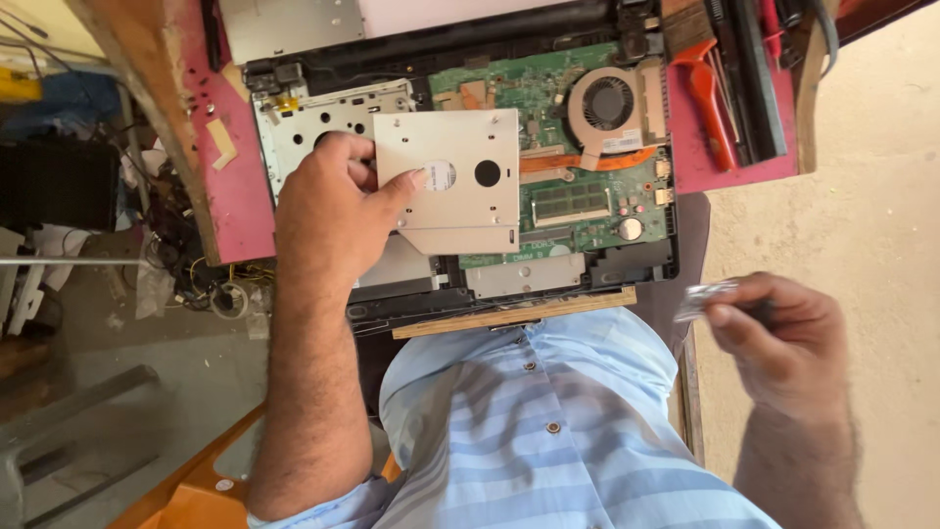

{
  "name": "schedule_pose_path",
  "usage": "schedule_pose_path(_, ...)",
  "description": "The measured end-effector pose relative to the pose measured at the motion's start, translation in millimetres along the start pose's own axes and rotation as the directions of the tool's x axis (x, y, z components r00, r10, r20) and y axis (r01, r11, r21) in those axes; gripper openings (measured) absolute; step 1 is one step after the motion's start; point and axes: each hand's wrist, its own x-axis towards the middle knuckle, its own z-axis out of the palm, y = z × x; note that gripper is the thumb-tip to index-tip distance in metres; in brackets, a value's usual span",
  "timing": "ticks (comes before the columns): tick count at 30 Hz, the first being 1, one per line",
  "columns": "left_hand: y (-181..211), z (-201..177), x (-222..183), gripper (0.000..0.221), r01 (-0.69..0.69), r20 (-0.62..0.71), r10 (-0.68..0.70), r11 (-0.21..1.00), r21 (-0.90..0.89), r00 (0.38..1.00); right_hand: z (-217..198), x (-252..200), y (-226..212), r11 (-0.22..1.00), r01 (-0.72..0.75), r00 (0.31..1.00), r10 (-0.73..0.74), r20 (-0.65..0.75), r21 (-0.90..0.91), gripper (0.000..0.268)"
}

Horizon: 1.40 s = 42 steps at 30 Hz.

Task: The person removes an internal component from a laptop, retrieves a drive from a small safe, and uses a tool to secure a metal bracket onto the new drive.

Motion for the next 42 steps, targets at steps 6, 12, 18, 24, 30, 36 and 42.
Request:
schedule_pose_path(6, -1.7, 3.2, -13.8, 0.045, -0.066, -0.123, 0.08, 0.991, 0.114, 0.989, 45.2, 19.3, -18.2, 0.992, -0.038, 0.988, 0.056, 0.146, -0.122, 0.012)
schedule_pose_path(12, -10.1, 4.9, -93.3, 0.04, -0.534, -0.266, 0.47, 0.797, -0.281, 0.842, 115.6, 34.8, -29.4, 0.761, -0.093, 0.922, 0.31, 0.233, -0.642, 0.01)
schedule_pose_path(18, -28.2, 38.4, -133.6, 0.021, -0.377, -0.069, 0.399, 0.775, -0.508, 0.914, 181.7, 49.8, -29.0, 0.75, 0.382, 0.79, 0.038, 0.612, -0.54, 0.009)
schedule_pose_path(24, -57.4, 55.3, -138.6, 0.006, -0.282, -0.192, 0.208, 0.659, -0.698, 0.959, 213.4, 51.2, -16.5, 0.722, 0.251, 0.837, 0.173, 0.519, -0.645, 0.012)
schedule_pose_path(30, -67.5, 58.2, -135.0, 0.008, -0.248, -0.19, 0.161, 0.545, -0.801, 0.969, 227.2, 53.0, -18.6, 0.639, 0.469, 0.795, -0.005, 0.607, -0.609, 0.018)
schedule_pose_path(36, -74.4, 71.5, -137.8, 0.01, -0.228, -0.197, 0.117, 0.398, -0.888, 0.973, 233.7, 50.6, -5.7, 0.545, 0.605, 0.729, -0.085, 0.679, -0.581, 0.014)
schedule_pose_path(42, -93.8, 86.2, -140.9, 0.006, -0.192, -0.218, -0.007, 0.448, -0.873, 0.976, 238.4, 49.7, 5.3, 0.263, 0.837, 0.528, -0.158, 0.834, -0.48, 0.027)
